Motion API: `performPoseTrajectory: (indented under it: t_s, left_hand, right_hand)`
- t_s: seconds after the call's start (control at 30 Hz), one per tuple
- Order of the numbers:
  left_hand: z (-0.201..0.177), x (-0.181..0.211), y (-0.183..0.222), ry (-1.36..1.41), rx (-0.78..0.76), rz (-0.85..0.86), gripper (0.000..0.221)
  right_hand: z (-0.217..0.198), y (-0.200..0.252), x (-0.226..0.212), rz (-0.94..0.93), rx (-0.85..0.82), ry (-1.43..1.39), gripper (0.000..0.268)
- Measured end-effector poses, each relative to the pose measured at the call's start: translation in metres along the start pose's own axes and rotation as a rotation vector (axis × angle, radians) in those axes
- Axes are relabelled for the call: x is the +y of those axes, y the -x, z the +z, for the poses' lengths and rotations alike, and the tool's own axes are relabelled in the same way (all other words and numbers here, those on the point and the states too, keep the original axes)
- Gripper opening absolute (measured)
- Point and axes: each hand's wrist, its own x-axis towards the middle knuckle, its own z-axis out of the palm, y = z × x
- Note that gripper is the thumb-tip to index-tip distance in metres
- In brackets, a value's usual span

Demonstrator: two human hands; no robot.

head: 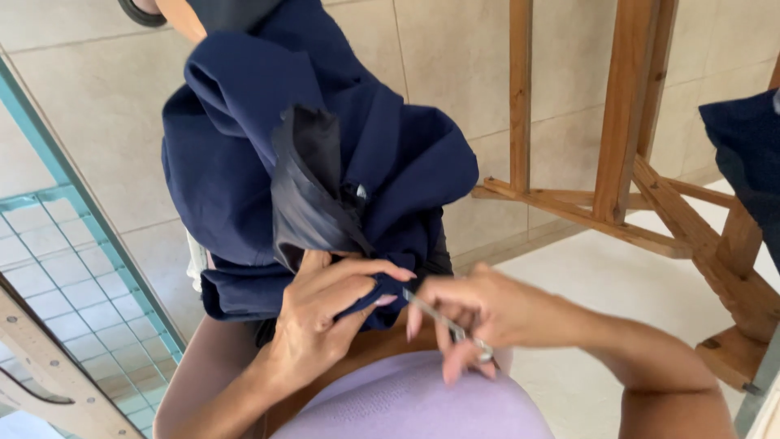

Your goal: Trimming excess threads and fabric from a garment using scissors

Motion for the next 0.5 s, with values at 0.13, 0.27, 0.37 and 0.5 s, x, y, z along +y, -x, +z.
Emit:
performPoseTrajectory:
  t_s: [0.13, 0.27, 0.37, 0.5]
  left_hand:
    - [0.001, 0.001, 0.002, 0.013, -0.030, -0.014, 0.019]
    - [0.001, 0.000, 0.000, -0.011, -0.028, -0.021, 0.017]
    - [0.003, -0.001, 0.003, -0.025, -0.029, -0.027, 0.018]
    - [0.004, 0.001, 0.001, -0.040, -0.005, 0.006, 0.015]
  right_hand:
    - [0.009, 0.001, 0.005, 0.093, 0.060, -0.096, 0.050]
    - [0.008, 0.002, 0.007, 0.078, 0.063, -0.071, 0.056]
    - [0.009, 0.002, 0.006, 0.101, 0.064, -0.071, 0.055]
    - [0.009, 0.002, 0.004, 0.098, 0.056, -0.048, 0.054]
